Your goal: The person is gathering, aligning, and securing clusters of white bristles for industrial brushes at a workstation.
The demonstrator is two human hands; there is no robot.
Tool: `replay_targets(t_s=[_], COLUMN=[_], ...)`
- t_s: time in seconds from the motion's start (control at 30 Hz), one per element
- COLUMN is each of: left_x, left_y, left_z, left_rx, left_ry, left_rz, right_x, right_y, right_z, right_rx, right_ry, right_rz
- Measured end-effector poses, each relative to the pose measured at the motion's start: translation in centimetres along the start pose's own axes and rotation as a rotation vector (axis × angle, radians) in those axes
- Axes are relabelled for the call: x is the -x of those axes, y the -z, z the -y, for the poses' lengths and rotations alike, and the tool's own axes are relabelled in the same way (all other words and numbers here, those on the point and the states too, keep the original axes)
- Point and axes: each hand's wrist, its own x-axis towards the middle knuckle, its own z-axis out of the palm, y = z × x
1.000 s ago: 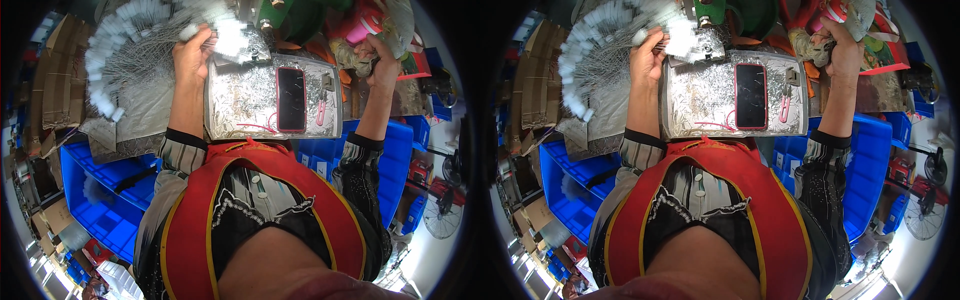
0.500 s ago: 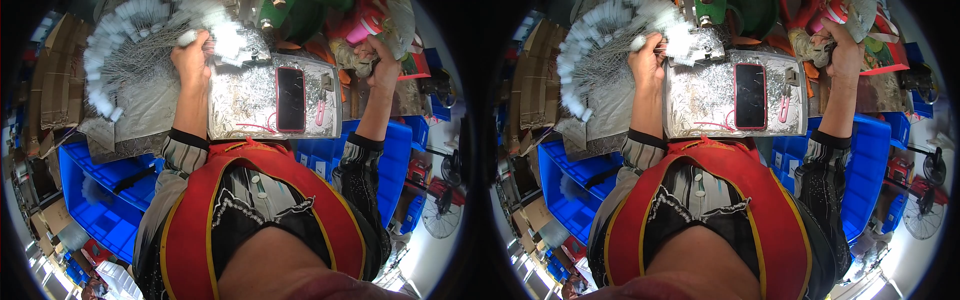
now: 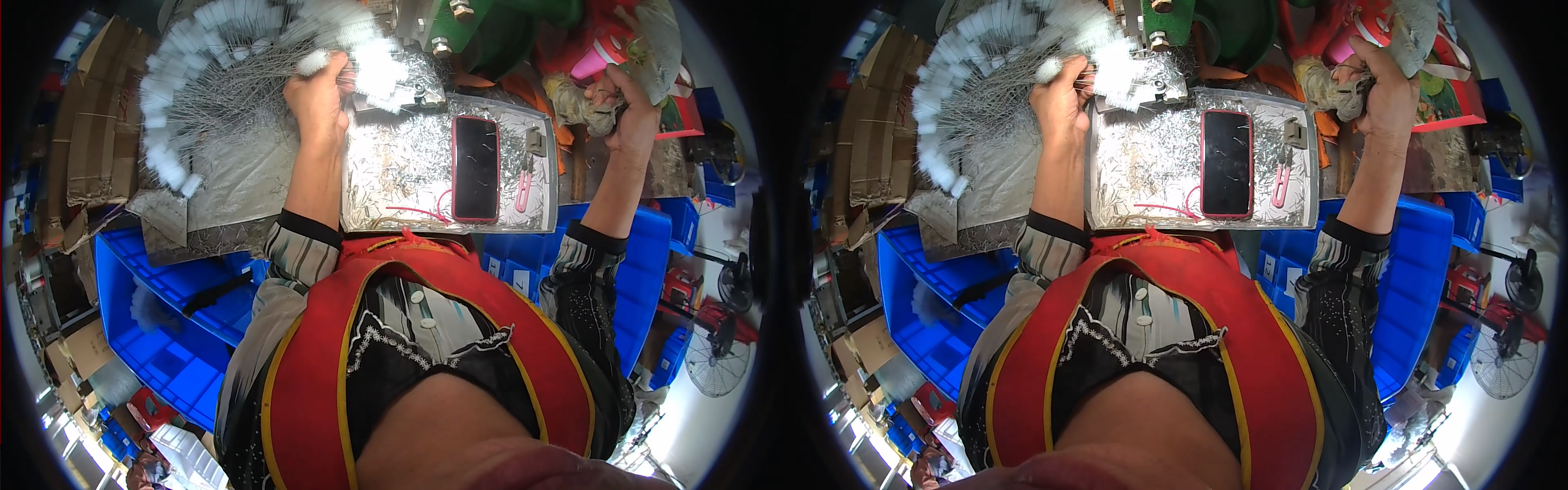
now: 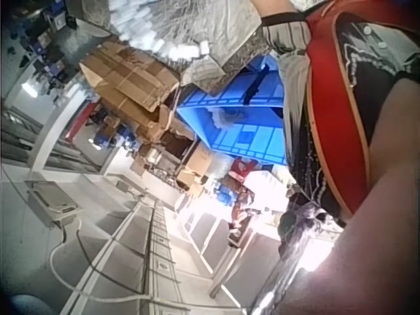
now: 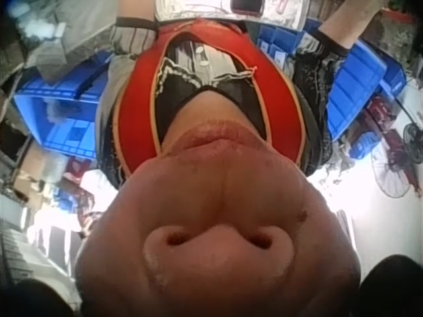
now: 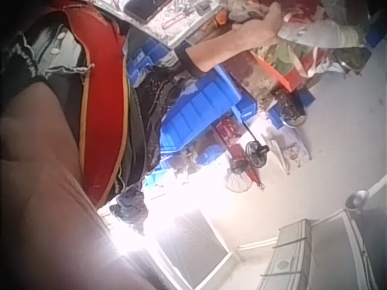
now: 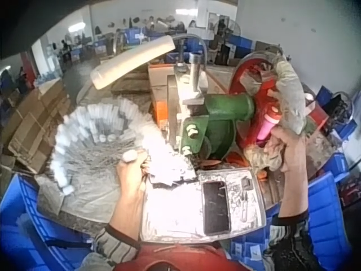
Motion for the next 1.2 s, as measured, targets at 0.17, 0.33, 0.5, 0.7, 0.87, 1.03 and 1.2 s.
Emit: replay_targets(t_s=[0.17,0.33,0.5,0.7,0.87,1.03,1.2], left_x=[-0.2,-0.3,0.5,0.4,0.3,0.3,0.1], left_y=[0.1,0.0,-1.4,-1.4,-1.3,-1.2,-1.2], left_z=[0.2,-0.4,-1.0,-0.4,-0.3,-0.1,0.4], left_rx=[0.008,-0.142,-0.147,-0.034,-0.038,-0.021,-0.015], left_ry=[0.003,0.075,0.052,0.026,0.035,0.024,-0.023], left_rz=[0.013,0.092,0.16,0.035,0.028,0.01,0.038], right_x=[0.5,-0.2,0.1,0.1,0.2,-0.2,-0.7], right_y=[-0.1,0.3,-0.1,0.0,-0.4,0.1,0.5], right_z=[-1.7,-6.5,-1.1,-0.5,-0.1,-0.2,-7.5], right_rx=[-0.029,-0.173,-0.055,-0.039,0.007,-0.054,-0.171], right_ry=[0.196,0.299,0.102,0.063,0.038,0.066,0.415], right_rz=[-0.02,0.032,0.02,0.001,-0.039,0.042,0.159])
